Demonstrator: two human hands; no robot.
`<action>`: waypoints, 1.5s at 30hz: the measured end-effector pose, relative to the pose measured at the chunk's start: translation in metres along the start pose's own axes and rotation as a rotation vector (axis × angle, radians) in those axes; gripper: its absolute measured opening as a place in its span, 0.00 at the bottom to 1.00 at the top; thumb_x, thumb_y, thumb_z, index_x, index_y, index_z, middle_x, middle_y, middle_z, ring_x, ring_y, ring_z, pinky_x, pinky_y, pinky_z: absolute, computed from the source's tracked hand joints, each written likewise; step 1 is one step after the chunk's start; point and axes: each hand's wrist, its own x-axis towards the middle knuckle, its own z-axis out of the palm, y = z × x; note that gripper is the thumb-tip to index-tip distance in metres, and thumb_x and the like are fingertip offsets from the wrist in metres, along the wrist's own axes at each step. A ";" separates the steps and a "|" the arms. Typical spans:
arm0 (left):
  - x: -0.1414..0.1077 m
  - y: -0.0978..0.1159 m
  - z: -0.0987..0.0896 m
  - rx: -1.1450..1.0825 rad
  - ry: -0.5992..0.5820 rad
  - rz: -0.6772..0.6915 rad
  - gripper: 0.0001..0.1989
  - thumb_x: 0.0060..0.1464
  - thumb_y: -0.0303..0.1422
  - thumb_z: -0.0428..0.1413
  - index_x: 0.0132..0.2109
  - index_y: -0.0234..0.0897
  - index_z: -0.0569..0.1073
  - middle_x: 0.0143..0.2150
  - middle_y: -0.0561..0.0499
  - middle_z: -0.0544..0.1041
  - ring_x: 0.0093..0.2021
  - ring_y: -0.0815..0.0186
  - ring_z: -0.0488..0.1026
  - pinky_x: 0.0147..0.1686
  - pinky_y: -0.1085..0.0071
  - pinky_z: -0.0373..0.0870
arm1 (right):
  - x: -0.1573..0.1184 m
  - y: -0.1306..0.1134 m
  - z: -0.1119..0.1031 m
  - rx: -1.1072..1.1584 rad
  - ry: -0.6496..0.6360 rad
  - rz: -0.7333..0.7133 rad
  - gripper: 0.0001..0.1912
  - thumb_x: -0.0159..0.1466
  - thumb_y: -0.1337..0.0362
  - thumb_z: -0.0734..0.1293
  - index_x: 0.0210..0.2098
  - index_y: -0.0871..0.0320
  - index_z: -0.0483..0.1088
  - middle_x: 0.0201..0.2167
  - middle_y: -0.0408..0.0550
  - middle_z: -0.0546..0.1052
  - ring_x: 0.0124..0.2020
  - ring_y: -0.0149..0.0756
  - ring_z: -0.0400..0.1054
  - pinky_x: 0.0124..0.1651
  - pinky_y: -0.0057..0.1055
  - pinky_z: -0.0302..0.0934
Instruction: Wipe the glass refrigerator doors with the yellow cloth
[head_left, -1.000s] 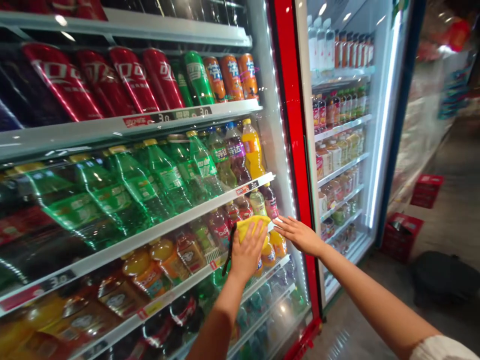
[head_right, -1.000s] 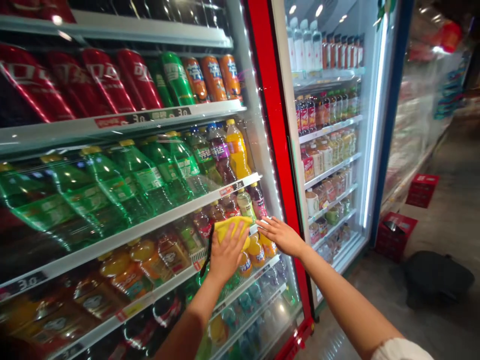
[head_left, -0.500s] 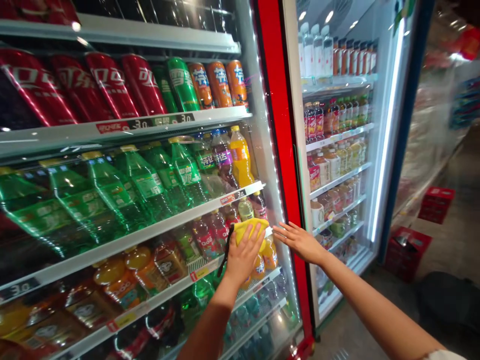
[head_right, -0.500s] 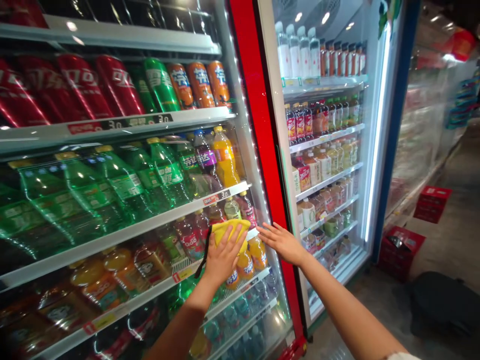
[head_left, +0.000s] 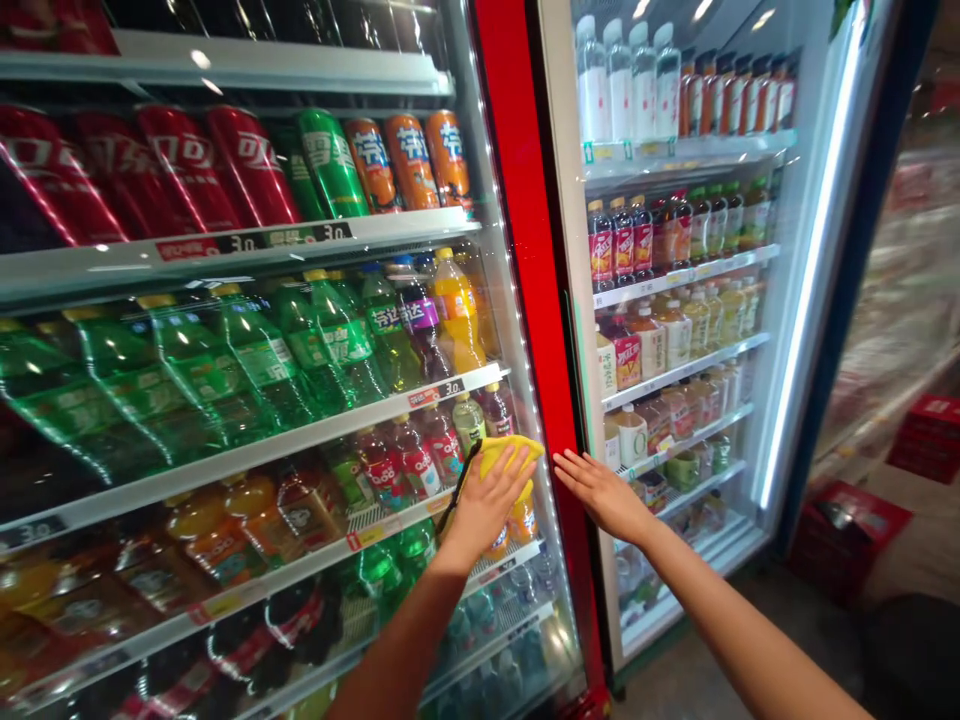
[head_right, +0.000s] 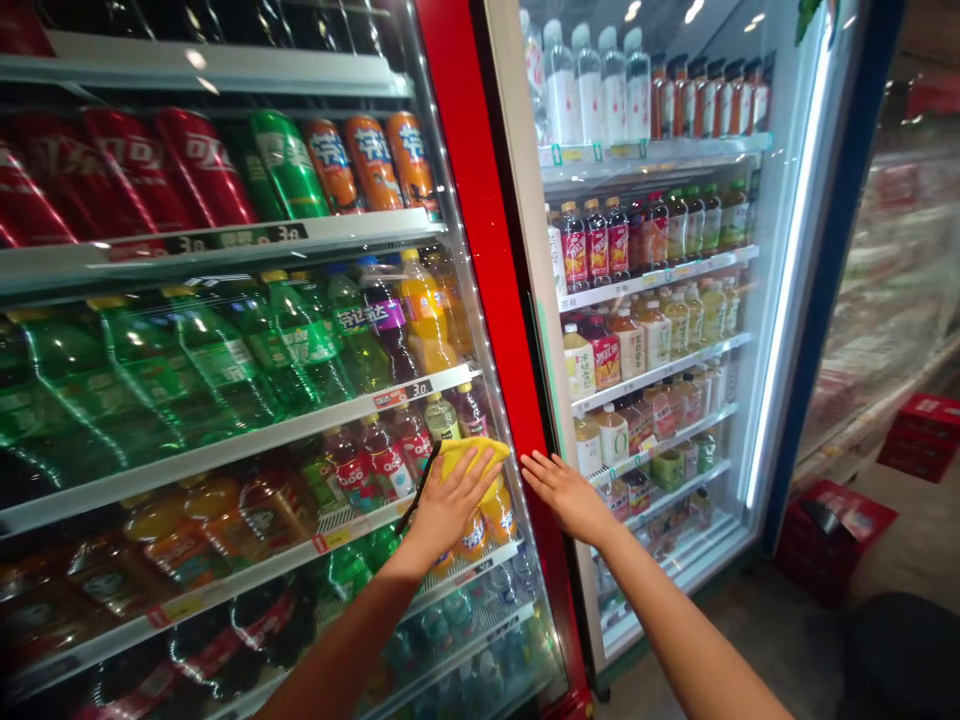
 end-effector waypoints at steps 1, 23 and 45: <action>0.001 0.001 0.002 0.003 0.009 0.045 0.31 0.63 0.30 0.52 0.72 0.44 0.61 0.78 0.55 0.46 0.77 0.59 0.27 0.73 0.44 0.19 | -0.001 0.002 0.000 0.013 -0.009 0.005 0.39 0.61 0.82 0.58 0.71 0.57 0.57 0.73 0.54 0.58 0.75 0.45 0.47 0.72 0.54 0.54; 0.060 -0.002 -0.016 0.022 -0.009 -0.346 0.35 0.64 0.33 0.56 0.74 0.47 0.53 0.77 0.50 0.50 0.76 0.56 0.25 0.69 0.39 0.15 | 0.039 -0.001 -0.061 0.225 0.299 0.042 0.51 0.58 0.82 0.57 0.76 0.50 0.35 0.74 0.53 0.55 0.77 0.44 0.39 0.72 0.56 0.53; 0.073 -0.016 -0.025 0.009 -0.088 -0.316 0.34 0.64 0.33 0.54 0.74 0.48 0.54 0.77 0.56 0.46 0.76 0.63 0.22 0.70 0.42 0.15 | 0.092 -0.013 -0.062 0.338 0.463 0.098 0.48 0.63 0.80 0.53 0.76 0.48 0.29 0.76 0.50 0.49 0.76 0.43 0.40 0.75 0.55 0.48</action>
